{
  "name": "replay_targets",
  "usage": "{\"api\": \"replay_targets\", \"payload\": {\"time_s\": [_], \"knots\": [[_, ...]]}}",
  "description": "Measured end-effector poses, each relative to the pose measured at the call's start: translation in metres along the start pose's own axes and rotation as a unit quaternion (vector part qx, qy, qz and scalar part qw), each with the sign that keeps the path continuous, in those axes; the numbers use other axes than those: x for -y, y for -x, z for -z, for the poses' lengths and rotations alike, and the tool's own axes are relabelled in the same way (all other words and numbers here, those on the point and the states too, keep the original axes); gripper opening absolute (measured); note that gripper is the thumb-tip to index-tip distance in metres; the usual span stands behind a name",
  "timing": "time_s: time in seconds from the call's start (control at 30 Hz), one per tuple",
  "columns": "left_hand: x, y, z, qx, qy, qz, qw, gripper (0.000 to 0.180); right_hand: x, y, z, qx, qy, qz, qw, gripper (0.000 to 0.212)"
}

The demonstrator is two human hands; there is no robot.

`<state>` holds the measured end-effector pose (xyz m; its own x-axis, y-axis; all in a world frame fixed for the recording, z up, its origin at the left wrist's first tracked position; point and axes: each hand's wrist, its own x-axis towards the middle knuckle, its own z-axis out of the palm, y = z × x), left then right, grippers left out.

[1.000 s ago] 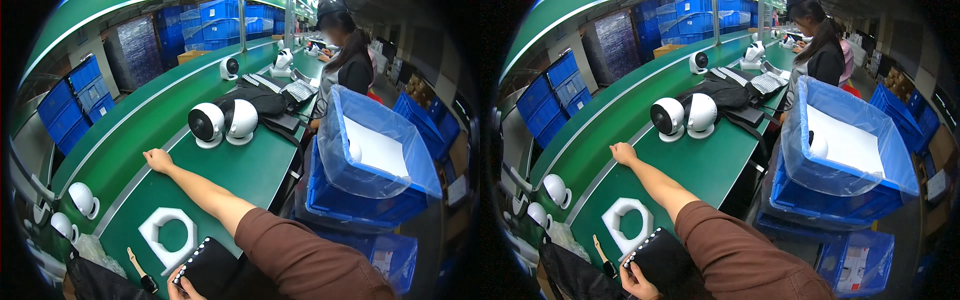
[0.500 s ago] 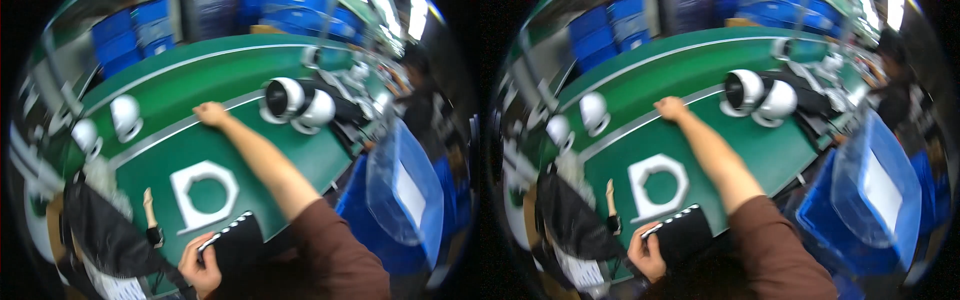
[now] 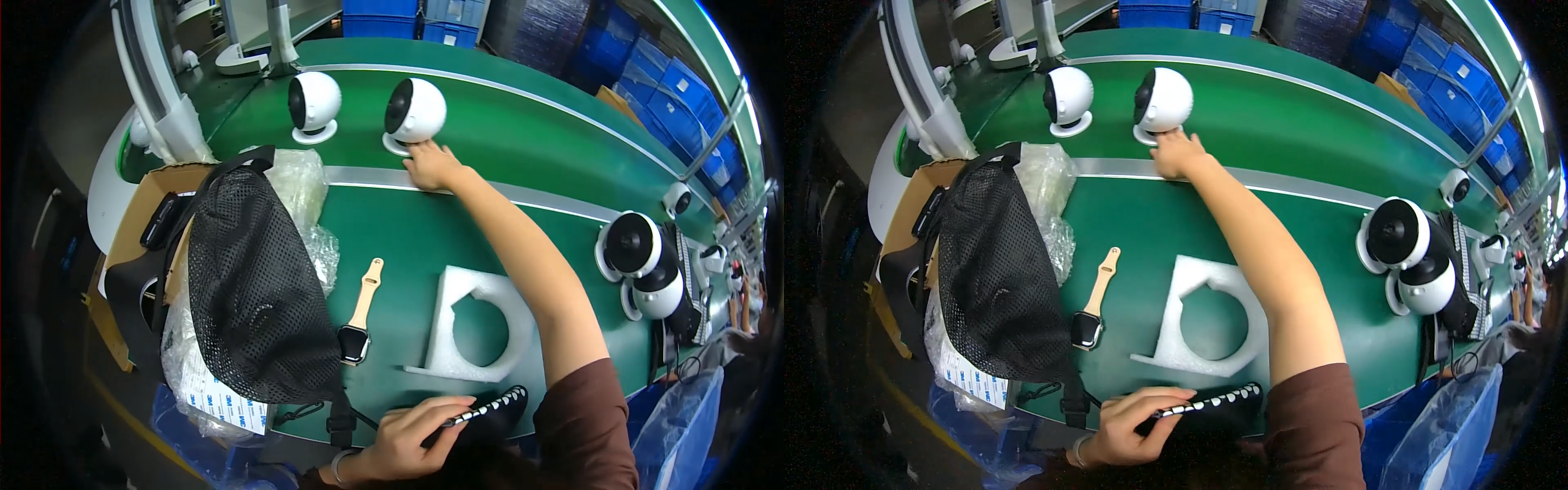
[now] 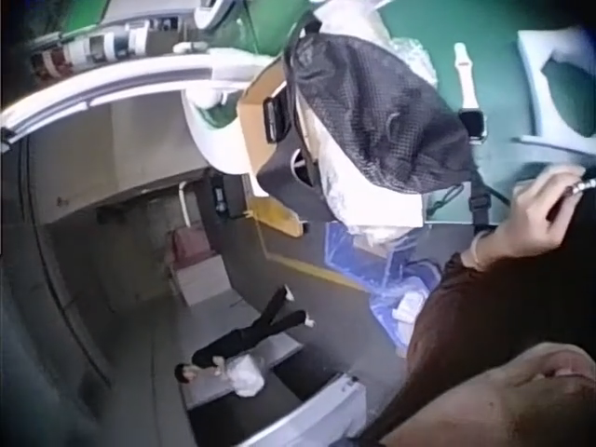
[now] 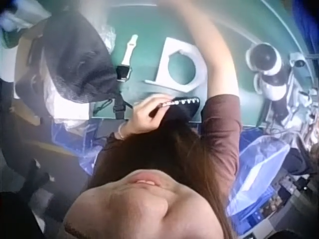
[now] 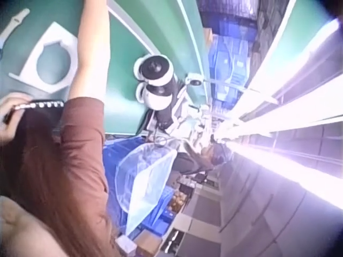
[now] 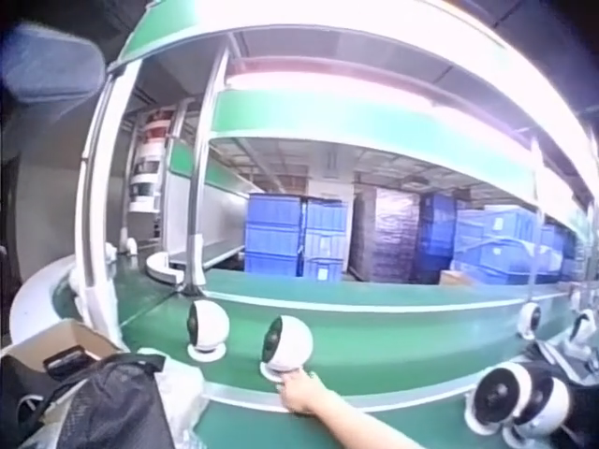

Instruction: Applying small black rubber pads to the base of a white plastic electronic component housing.

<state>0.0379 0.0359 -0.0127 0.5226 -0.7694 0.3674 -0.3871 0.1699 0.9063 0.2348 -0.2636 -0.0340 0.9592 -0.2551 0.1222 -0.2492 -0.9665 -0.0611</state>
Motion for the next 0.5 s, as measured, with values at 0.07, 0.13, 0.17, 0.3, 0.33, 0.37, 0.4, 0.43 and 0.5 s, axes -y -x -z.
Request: {"api": "replay_targets", "payload": {"time_s": [0.07, 0.13, 0.17, 0.3, 0.33, 0.37, 0.4, 0.43, 0.5], "knots": [[-0.003, -0.002, 0.002, 0.017, -0.006, 0.037, 0.999, 0.019, -0.016, -0.006, -0.005, -0.035, -0.018, 0.001, 0.999, 0.054], [-0.003, -0.002, 0.000, 0.019, -0.002, 0.012, 1.000, 0.019, -0.023, 0.002, 0.008, -0.102, -0.027, 0.055, 0.993, 0.053], [-0.002, 0.000, 0.000, 0.022, -0.003, 0.015, 1.000, 0.019, -0.019, 0.011, 0.021, -0.225, -0.063, 0.084, 0.969, 0.043], [0.003, -0.005, -0.002, 0.008, -0.005, -0.033, 0.999, 0.020, -0.023, 0.034, 0.067, -0.334, -0.099, -0.016, 0.937, 0.051], [0.000, -0.007, -0.002, 0.019, -0.013, -0.021, 1.000, 0.019, -0.026, 0.048, 0.079, -0.358, -0.197, -0.019, 0.913, 0.056], [-0.002, -0.007, -0.002, 0.014, -0.019, -0.005, 1.000, 0.019, -0.025, 0.065, 0.095, -0.318, -0.243, -0.030, 0.916, 0.052], [-0.003, -0.007, -0.002, 0.009, -0.026, 0.012, 1.000, 0.020, -0.021, 0.086, 0.110, -0.288, -0.318, -0.014, 0.903, 0.043], [-0.004, -0.006, -0.002, -0.005, -0.026, 0.009, 1.000, 0.020, -0.003, 0.116, 0.137, -0.234, -0.394, -0.016, 0.889, 0.035], [-0.005, -0.004, -0.002, -0.027, -0.028, 0.008, 0.999, 0.017, 0.006, 0.154, 0.156, -0.156, -0.462, -0.020, 0.873, 0.032]]}}
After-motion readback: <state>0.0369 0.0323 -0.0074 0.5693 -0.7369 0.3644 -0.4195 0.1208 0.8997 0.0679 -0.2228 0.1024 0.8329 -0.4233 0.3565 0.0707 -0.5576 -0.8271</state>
